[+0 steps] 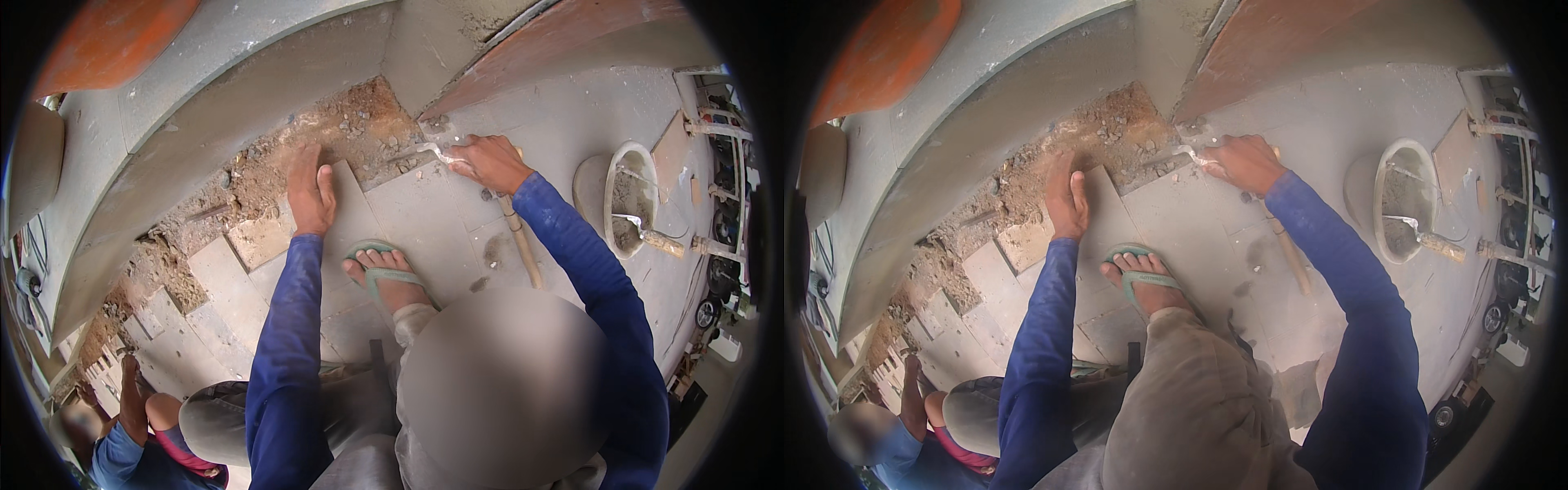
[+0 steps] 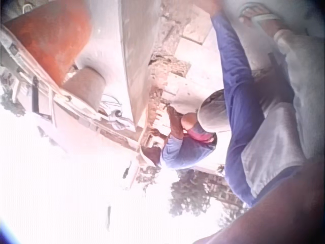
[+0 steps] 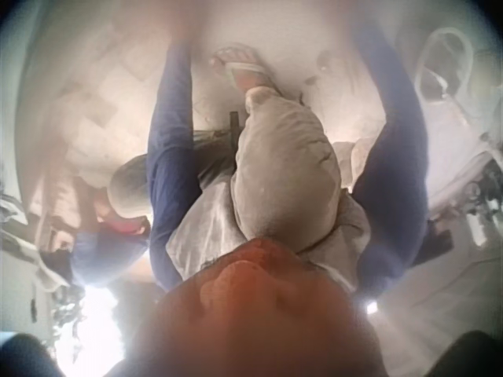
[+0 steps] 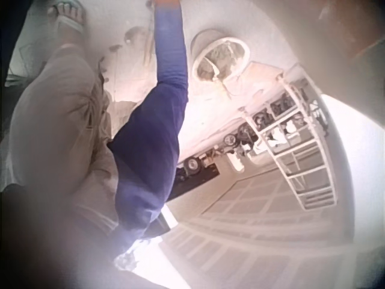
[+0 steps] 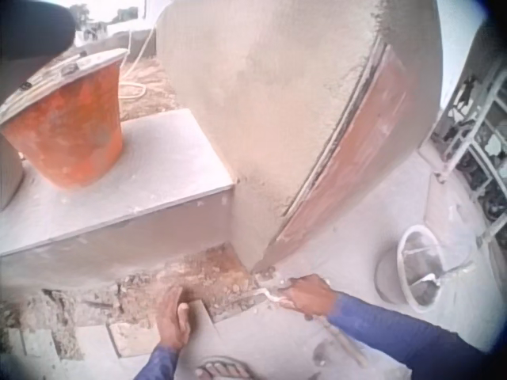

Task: The person is laying floor tiles in an outdoor area. They use a trowel to spread mortar and a hammer to tap the tiles into place, working alongside another person who is also laying tiles.

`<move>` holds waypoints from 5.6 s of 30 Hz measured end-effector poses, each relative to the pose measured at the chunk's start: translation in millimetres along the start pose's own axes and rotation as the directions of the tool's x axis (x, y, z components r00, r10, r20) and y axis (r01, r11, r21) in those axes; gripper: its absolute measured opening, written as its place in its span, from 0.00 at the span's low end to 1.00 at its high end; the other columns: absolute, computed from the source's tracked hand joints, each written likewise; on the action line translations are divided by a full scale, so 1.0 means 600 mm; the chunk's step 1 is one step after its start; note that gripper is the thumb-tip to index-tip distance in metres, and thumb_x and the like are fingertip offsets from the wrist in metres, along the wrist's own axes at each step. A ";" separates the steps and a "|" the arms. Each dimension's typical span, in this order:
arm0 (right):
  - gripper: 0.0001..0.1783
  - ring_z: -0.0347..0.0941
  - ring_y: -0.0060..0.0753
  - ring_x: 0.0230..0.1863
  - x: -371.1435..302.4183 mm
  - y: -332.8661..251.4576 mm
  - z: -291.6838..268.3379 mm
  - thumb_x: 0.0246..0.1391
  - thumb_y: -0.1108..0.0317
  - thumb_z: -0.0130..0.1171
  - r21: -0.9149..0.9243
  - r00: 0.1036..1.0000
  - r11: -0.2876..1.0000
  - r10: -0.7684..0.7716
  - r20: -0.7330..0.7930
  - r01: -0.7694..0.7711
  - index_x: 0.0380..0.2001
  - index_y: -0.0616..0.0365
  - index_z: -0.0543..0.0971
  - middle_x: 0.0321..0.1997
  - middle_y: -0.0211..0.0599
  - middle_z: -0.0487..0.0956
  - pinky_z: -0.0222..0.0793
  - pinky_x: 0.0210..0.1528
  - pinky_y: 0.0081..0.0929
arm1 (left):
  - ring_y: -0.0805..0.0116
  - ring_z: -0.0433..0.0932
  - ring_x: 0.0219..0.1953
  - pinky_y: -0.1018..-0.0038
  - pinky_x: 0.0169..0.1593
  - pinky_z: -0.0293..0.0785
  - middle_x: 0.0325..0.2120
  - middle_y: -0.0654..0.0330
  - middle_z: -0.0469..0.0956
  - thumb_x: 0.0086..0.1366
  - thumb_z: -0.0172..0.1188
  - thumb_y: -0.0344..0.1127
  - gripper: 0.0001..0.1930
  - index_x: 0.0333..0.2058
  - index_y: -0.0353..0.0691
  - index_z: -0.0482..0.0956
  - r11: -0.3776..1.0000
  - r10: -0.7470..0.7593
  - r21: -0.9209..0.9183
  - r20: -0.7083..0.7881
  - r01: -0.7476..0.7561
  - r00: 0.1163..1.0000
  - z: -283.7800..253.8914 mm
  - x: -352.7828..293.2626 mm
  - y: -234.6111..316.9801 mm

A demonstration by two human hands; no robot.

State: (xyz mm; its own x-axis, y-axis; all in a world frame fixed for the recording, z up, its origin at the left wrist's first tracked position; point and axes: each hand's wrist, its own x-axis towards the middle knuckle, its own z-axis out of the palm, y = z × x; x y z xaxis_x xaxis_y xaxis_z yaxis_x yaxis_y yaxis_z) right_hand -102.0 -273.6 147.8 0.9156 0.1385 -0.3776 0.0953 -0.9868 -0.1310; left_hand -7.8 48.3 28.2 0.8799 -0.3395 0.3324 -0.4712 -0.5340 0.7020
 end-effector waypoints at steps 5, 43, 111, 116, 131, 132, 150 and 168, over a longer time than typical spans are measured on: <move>0.18 0.80 0.50 0.38 -0.016 -0.024 0.011 0.63 0.52 0.56 0.080 0.980 0.987 0.148 -0.130 -0.138 0.51 0.44 0.81 0.38 0.45 0.80 0.74 0.41 0.45 | 0.48 0.69 0.64 0.56 0.66 0.65 0.58 0.48 0.75 0.73 0.52 0.43 0.20 0.58 0.39 0.75 0.998 0.044 -0.057 0.157 -0.035 0.987 0.019 0.001 0.018; 0.24 0.78 0.56 0.53 -0.274 -0.192 0.065 0.66 0.59 0.55 0.761 0.703 0.485 0.709 -0.055 -0.430 0.57 0.67 0.75 0.50 0.58 0.81 0.71 0.54 0.40 | 0.54 0.47 0.75 0.56 0.77 0.40 0.71 0.49 0.56 0.71 0.36 0.68 0.44 0.68 0.32 0.59 0.679 0.185 0.279 0.831 -0.679 0.525 -0.028 0.147 0.009; 0.37 0.76 0.68 0.47 0.176 -0.461 0.127 0.59 0.66 0.52 0.742 0.928 0.619 0.372 0.010 -0.256 0.59 0.89 0.54 0.43 0.76 0.76 0.71 0.51 0.52 | 0.45 0.45 0.75 0.51 0.75 0.37 0.72 0.44 0.52 0.76 0.28 0.60 0.38 0.68 0.32 0.58 0.795 -0.492 0.156 -0.401 0.587 0.773 -0.057 -0.075 -0.145; 0.28 0.75 0.72 0.45 0.172 -0.439 0.113 0.58 0.69 0.53 0.729 0.865 0.652 0.471 -0.174 -0.208 0.55 0.79 0.59 0.45 0.73 0.74 0.73 0.45 0.53 | 0.47 0.49 0.74 0.51 0.74 0.42 0.70 0.45 0.56 0.78 0.36 0.50 0.30 0.67 0.32 0.60 0.819 -0.427 0.142 -0.497 0.556 0.755 -0.101 -0.099 -0.154; 0.37 0.78 0.67 0.42 0.163 -0.426 0.159 0.61 0.65 0.54 0.630 0.834 0.744 0.481 -0.271 -0.224 0.63 0.82 0.55 0.41 0.66 0.80 0.73 0.46 0.54 | 0.53 0.69 0.63 0.47 0.71 0.51 0.53 0.59 0.79 0.59 0.59 0.31 0.19 0.50 0.50 0.82 0.771 -0.463 0.548 0.131 0.325 0.877 -0.242 -0.017 -0.231; 0.35 0.72 0.70 0.55 0.172 -0.395 0.166 0.63 0.63 0.52 0.635 0.762 0.746 0.528 -0.376 -0.204 0.61 0.84 0.57 0.52 0.74 0.74 0.68 0.59 0.50 | 0.52 0.70 0.62 0.50 0.70 0.54 0.52 0.59 0.79 0.60 0.58 0.30 0.20 0.51 0.50 0.82 0.768 -0.438 0.598 0.231 0.228 0.869 -0.255 -0.006 -0.239; 0.30 0.75 0.62 0.46 0.183 -0.385 0.146 0.60 0.67 0.51 0.676 0.838 0.698 0.498 -0.223 -0.235 0.58 0.82 0.63 0.42 0.69 0.76 0.72 0.48 0.49 | 0.56 0.74 0.54 0.57 0.60 0.73 0.48 0.57 0.73 0.50 0.60 0.19 0.38 0.62 0.54 0.74 0.706 0.324 0.454 0.477 -0.544 0.817 -0.506 0.105 0.014; 0.34 0.74 0.71 0.50 0.166 -0.476 0.126 0.60 0.66 0.52 0.716 0.981 0.680 0.191 0.034 -0.157 0.59 0.85 0.55 0.51 0.77 0.72 0.69 0.54 0.54 | 0.55 0.76 0.55 0.63 0.61 0.75 0.54 0.59 0.76 0.56 0.54 0.14 0.31 0.56 0.51 0.79 0.656 0.284 0.650 0.257 -0.383 0.924 -0.552 0.315 -0.086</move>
State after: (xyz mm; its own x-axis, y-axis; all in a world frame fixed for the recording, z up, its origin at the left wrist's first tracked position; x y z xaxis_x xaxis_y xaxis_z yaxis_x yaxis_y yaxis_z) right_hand -67.7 28.3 78.4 0.9031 -0.0501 -0.4264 -0.3591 -0.6327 -0.6861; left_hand 202.7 268.2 263.3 0.6630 -0.6645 0.3447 -0.6858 -0.7238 -0.0762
